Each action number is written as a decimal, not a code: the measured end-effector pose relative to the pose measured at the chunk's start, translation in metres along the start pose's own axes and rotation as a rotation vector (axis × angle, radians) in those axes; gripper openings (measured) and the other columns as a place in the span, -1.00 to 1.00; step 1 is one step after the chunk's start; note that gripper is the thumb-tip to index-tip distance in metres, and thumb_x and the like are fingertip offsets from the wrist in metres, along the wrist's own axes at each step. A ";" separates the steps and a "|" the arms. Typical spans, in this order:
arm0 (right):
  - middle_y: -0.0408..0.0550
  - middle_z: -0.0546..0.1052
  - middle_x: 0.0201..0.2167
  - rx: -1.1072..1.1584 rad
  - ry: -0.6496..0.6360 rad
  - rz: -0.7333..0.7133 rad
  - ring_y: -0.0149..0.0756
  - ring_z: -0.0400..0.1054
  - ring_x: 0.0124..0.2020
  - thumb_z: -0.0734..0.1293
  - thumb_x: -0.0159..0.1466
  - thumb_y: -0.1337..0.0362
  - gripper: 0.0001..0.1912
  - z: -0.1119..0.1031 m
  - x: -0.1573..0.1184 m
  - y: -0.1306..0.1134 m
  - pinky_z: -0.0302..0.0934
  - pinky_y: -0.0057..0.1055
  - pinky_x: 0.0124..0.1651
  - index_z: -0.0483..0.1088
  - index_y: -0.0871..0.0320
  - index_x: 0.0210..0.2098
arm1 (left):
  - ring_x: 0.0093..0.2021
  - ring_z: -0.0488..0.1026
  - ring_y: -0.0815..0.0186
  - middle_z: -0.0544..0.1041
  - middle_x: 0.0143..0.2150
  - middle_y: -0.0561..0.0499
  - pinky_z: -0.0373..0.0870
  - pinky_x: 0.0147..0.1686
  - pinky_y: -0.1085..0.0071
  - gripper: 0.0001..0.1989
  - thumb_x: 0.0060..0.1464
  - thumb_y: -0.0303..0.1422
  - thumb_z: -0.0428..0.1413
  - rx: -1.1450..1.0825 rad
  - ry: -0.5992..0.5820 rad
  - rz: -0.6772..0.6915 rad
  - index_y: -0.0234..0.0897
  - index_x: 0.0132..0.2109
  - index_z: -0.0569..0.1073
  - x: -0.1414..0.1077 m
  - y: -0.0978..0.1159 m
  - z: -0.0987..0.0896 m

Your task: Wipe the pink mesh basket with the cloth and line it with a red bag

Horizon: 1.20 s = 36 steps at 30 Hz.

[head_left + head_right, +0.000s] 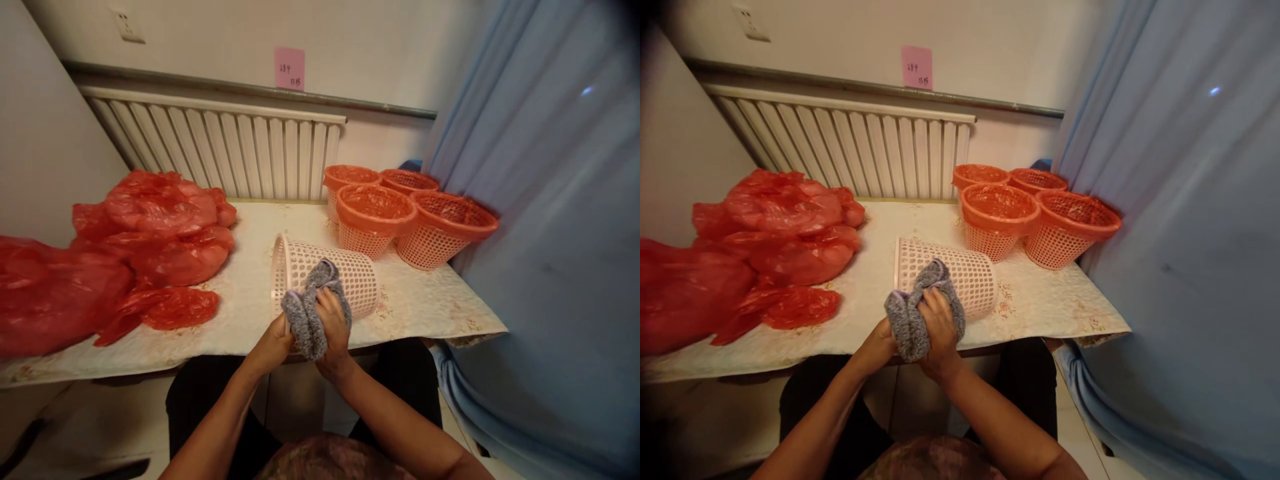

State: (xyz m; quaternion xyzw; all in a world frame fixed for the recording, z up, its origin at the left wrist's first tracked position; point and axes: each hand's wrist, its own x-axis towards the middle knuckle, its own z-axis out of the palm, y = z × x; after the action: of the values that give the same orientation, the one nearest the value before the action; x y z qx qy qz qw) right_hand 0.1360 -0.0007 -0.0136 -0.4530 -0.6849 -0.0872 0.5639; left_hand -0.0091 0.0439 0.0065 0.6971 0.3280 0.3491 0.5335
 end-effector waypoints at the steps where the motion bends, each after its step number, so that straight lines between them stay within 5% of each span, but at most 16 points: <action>1: 0.06 0.24 0.28 0.021 -0.015 -0.026 -0.03 0.04 0.34 0.17 0.32 0.22 -0.49 0.003 0.007 -0.005 0.07 0.09 0.31 0.15 0.10 0.26 | 0.16 0.36 -0.03 0.54 0.06 -0.15 0.18 0.24 0.02 -0.55 0.04 -0.25 0.11 0.030 0.011 -0.012 -0.33 0.07 0.45 -0.002 -0.003 -0.001; 6: 0.08 0.19 0.31 0.032 -0.063 -0.093 -0.04 0.01 0.35 0.19 0.27 0.21 -0.47 0.015 0.041 -0.018 0.05 0.04 0.32 0.21 0.15 0.22 | 0.12 0.38 -0.01 0.61 -0.11 -0.11 0.16 0.24 0.04 -0.66 -0.02 -0.27 0.13 0.119 0.054 -0.027 -0.25 -0.08 0.54 -0.011 -0.028 -0.005; 12: 0.04 0.26 0.27 0.018 -0.095 -0.037 -0.11 0.04 0.33 0.20 0.17 0.36 -0.46 0.019 0.064 -0.011 0.04 -0.01 0.33 0.30 0.16 0.16 | -0.15 0.48 0.13 0.61 -0.23 -0.07 0.42 -0.02 0.17 -0.69 0.15 -0.18 0.00 0.053 -0.102 -0.041 -0.30 -0.18 0.51 -0.010 -0.046 0.002; 16: 0.04 0.28 0.26 0.014 -0.088 -0.042 -0.12 0.06 0.33 0.19 0.17 0.38 -0.46 0.020 0.064 -0.008 0.05 -0.02 0.33 0.29 0.16 0.16 | -0.14 0.48 0.13 0.60 -0.24 -0.06 0.39 0.02 0.15 -0.70 0.10 -0.19 0.04 0.045 -0.121 -0.077 -0.34 -0.19 0.50 -0.004 -0.034 0.000; 21: 0.09 0.30 0.24 0.009 -0.057 -0.060 -0.12 0.07 0.32 0.19 0.25 0.33 -0.53 0.019 0.055 -0.012 0.08 -0.02 0.31 0.29 0.18 0.16 | 0.15 0.35 0.05 0.57 -0.06 -0.11 0.13 0.26 0.15 -0.63 -0.02 -0.26 0.10 0.083 0.125 0.001 -0.28 -0.05 0.51 0.010 -0.004 -0.005; 25: 0.06 0.30 0.24 -0.013 -0.080 -0.071 -0.15 0.08 0.32 0.16 0.27 0.36 -0.54 0.017 0.054 -0.008 0.09 -0.03 0.31 0.30 0.16 0.16 | 0.16 0.35 0.06 0.57 -0.04 -0.11 0.09 0.29 0.14 -0.61 0.01 -0.30 0.08 0.081 0.132 0.016 -0.28 0.00 0.49 0.015 0.002 -0.004; 30: 0.05 0.39 0.17 -0.058 -0.011 0.024 -0.18 0.11 0.30 0.20 0.27 0.37 -0.58 0.006 0.065 0.037 0.06 -0.04 0.32 0.35 0.16 0.11 | 0.07 0.44 0.09 0.55 0.01 -0.12 0.29 0.17 0.11 -0.55 0.10 -0.28 0.04 0.018 0.070 -0.044 -0.38 0.11 0.39 0.012 0.000 0.001; 36: 0.06 0.42 0.13 -0.197 0.143 0.230 -0.20 0.22 0.21 0.20 0.26 0.36 -0.59 -0.030 0.062 0.115 0.05 -0.03 0.30 0.38 0.16 0.09 | 0.13 0.41 0.10 0.48 0.12 -0.21 0.24 0.22 0.13 -0.52 0.12 -0.26 0.04 -0.035 0.069 -0.029 -0.43 0.14 0.35 0.014 -0.004 0.003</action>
State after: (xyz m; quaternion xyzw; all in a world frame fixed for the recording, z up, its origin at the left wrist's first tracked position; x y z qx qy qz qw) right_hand 0.2428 0.0790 0.0046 -0.5744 -0.5748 -0.1208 0.5702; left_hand 0.0010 0.0546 0.0041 0.6703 0.3503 0.3708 0.5390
